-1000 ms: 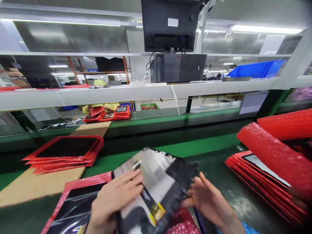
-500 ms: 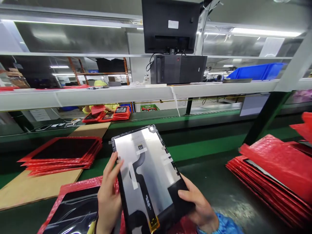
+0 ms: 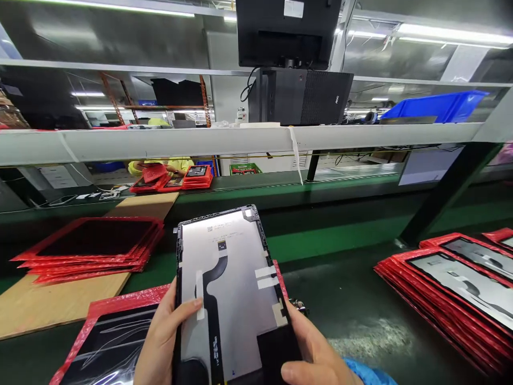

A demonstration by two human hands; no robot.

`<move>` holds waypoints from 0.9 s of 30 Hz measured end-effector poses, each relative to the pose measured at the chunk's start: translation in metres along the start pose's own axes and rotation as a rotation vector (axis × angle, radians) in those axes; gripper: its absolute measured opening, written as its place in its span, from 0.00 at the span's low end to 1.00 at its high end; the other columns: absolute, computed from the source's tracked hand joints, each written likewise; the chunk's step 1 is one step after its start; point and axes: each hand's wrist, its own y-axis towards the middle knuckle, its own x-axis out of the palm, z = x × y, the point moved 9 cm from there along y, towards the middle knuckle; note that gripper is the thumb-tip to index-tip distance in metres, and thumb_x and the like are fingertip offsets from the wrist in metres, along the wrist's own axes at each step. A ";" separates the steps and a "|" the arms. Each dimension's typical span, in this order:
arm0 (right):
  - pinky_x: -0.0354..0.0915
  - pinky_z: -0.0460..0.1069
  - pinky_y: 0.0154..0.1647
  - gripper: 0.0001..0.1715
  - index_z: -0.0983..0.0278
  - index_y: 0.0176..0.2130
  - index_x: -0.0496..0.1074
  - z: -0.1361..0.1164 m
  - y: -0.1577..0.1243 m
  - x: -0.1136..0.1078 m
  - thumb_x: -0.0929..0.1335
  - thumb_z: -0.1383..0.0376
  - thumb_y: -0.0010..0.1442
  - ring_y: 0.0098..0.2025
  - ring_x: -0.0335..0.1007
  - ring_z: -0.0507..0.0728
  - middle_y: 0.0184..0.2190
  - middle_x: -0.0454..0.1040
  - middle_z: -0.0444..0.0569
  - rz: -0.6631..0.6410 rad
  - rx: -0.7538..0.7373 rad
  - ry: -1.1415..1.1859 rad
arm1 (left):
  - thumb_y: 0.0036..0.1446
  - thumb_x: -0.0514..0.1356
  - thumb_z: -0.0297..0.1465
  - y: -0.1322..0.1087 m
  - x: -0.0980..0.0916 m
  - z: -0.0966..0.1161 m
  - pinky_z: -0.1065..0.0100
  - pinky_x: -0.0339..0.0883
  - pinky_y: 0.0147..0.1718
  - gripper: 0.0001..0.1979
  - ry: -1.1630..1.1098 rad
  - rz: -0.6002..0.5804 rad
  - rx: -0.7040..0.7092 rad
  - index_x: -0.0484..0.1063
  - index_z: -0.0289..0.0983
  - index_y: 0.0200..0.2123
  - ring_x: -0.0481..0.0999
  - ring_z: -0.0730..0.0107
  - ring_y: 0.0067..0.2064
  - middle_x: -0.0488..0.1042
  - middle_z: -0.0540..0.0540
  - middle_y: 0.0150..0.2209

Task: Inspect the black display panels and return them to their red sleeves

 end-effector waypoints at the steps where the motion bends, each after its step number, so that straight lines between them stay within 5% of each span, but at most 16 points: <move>1: 0.52 0.56 0.60 0.38 0.55 0.61 0.59 -0.002 0.000 0.000 0.71 0.62 0.54 0.58 0.63 0.61 0.53 0.70 0.50 -0.002 0.002 0.004 | 0.38 0.70 0.30 0.000 0.001 0.001 0.70 0.74 0.30 0.43 0.005 -0.020 0.001 0.60 0.47 0.60 0.79 0.54 0.43 0.80 0.51 0.40; 5: 0.58 0.53 0.54 0.27 0.53 0.56 0.67 0.003 -0.002 -0.006 0.70 0.62 0.56 0.48 0.70 0.58 0.43 0.75 0.47 0.053 0.044 0.054 | 0.33 0.71 0.31 0.000 0.001 0.004 0.71 0.73 0.25 0.47 0.042 -0.027 0.026 0.59 0.45 0.60 0.80 0.54 0.38 0.81 0.52 0.35; 9: 0.62 0.47 0.41 0.15 0.60 0.41 0.77 0.013 -0.007 -0.027 0.69 0.55 0.56 0.32 0.66 0.53 0.29 0.72 0.44 0.271 0.059 -0.107 | 0.29 0.73 0.32 -0.003 0.001 0.004 0.69 0.75 0.29 0.48 0.075 -0.016 0.038 0.63 0.45 0.58 0.80 0.53 0.37 0.81 0.52 0.34; 15: 0.52 0.44 0.26 0.28 0.65 0.23 0.71 0.011 -0.018 -0.050 0.69 0.43 0.50 0.24 0.45 0.49 0.20 0.53 0.39 0.573 0.052 -0.436 | 0.26 0.74 0.36 -0.005 -0.002 0.002 0.65 0.74 0.38 0.49 0.112 0.018 0.050 0.64 0.45 0.57 0.79 0.50 0.40 0.81 0.50 0.35; 20: 0.59 0.46 0.31 0.29 0.65 0.26 0.73 0.003 -0.027 -0.067 0.71 0.41 0.45 0.28 0.59 0.52 0.23 0.65 0.43 0.772 -0.003 -0.413 | 0.28 0.74 0.38 -0.002 -0.001 -0.001 0.70 0.73 0.38 0.43 0.197 -0.008 0.100 0.69 0.42 0.53 0.77 0.51 0.45 0.81 0.49 0.38; 27: 0.53 0.44 0.22 0.25 0.67 0.27 0.74 0.003 -0.008 -0.063 0.68 0.47 0.54 0.20 0.51 0.48 0.17 0.60 0.40 0.616 -0.001 -0.437 | 0.26 0.74 0.35 -0.005 -0.002 0.001 0.66 0.72 0.43 0.36 0.219 0.061 0.217 0.74 0.38 0.46 0.75 0.48 0.48 0.80 0.45 0.41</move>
